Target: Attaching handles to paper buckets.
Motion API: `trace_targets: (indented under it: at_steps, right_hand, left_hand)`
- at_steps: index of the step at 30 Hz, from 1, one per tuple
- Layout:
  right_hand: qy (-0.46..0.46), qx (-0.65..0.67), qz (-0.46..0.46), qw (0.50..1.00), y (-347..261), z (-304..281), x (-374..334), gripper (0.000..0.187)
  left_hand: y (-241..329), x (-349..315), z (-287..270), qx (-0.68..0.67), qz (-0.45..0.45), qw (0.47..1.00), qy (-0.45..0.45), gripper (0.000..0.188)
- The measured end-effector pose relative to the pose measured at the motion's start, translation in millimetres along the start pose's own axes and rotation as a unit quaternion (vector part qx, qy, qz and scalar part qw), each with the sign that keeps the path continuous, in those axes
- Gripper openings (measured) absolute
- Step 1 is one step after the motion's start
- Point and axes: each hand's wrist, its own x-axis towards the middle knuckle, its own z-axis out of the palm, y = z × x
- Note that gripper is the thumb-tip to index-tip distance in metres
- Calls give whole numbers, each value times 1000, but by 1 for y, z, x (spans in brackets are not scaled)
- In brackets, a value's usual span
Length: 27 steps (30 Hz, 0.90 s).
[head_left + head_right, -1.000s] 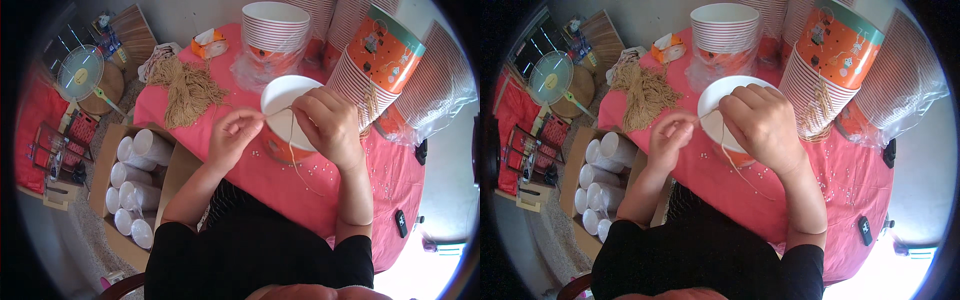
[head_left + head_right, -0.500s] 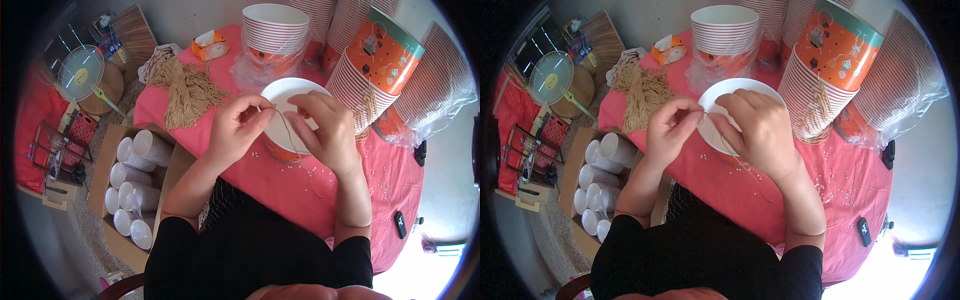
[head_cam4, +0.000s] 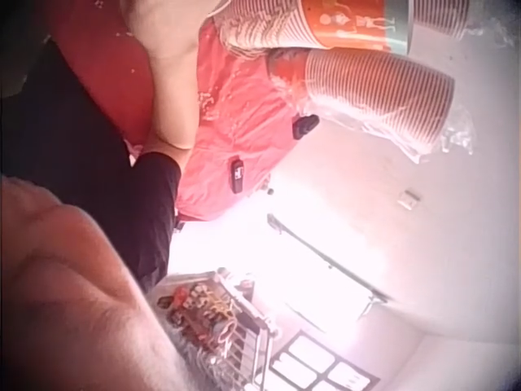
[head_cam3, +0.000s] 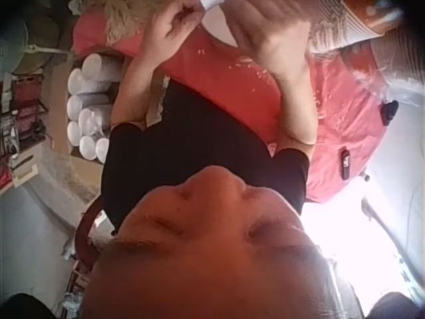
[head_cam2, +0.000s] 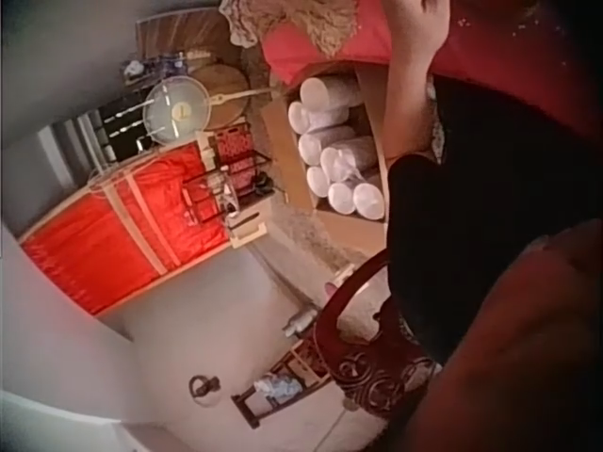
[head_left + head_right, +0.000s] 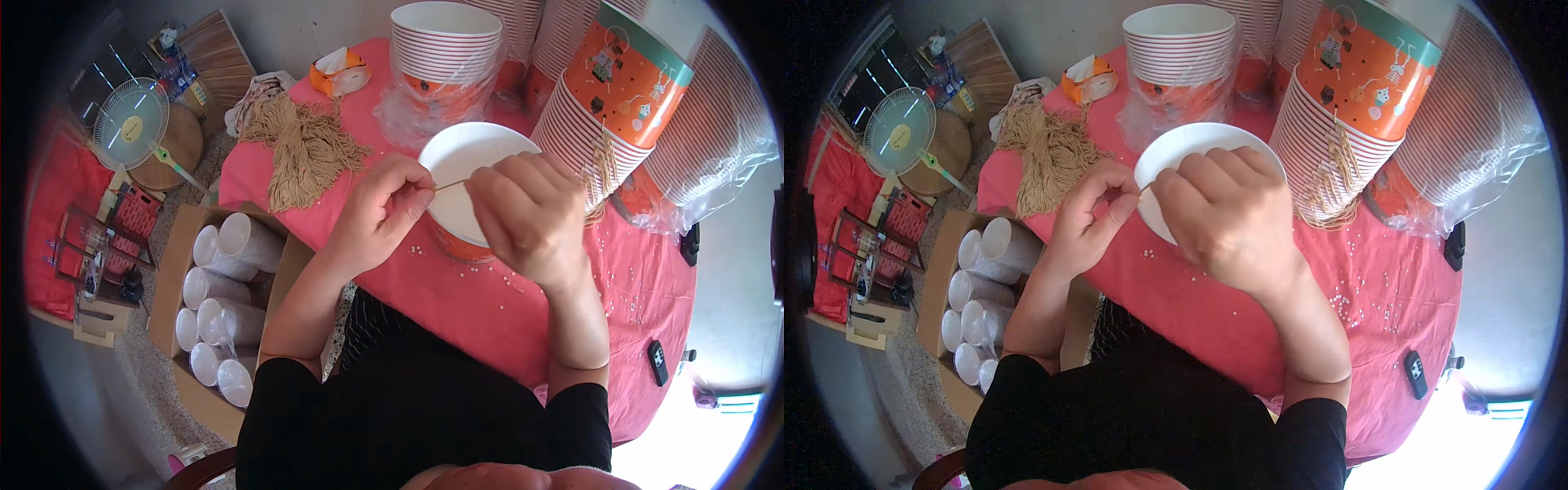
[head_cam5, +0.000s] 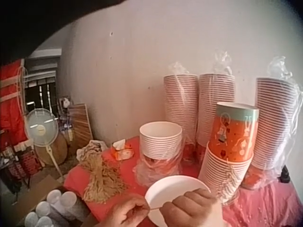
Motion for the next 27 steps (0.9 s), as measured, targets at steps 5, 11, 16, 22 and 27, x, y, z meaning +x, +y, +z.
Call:
trace_targets:
  at_steps: [5, 11, 16, 22, 27]
  right_hand:
    - [83, -35, -20, 996, 11, -14, 3, 20]
    - [75, -32, 46, 996, 15, -17, 2, 13]
    - [68, 4, 93, 993, 19, -16, -1, 11]
    - [76, 151, 187, 968, 19, -18, -2, 8]
    - [-35, 557, 327, 763, 21, -34, -6, 14]
  left_hand:
    - [-8, -8, -7, 31, -56, 998, -29, 5]
    - [-22, -11, -7, -12, -86, 996, -22, 8]
    - [-9, -23, 0, 22, -72, 991, 108, 17]
    - [25, -25, 20, 88, -51, 990, -101, 21]
    - [-16, 6, 1, 64, -115, 991, 24, 11]
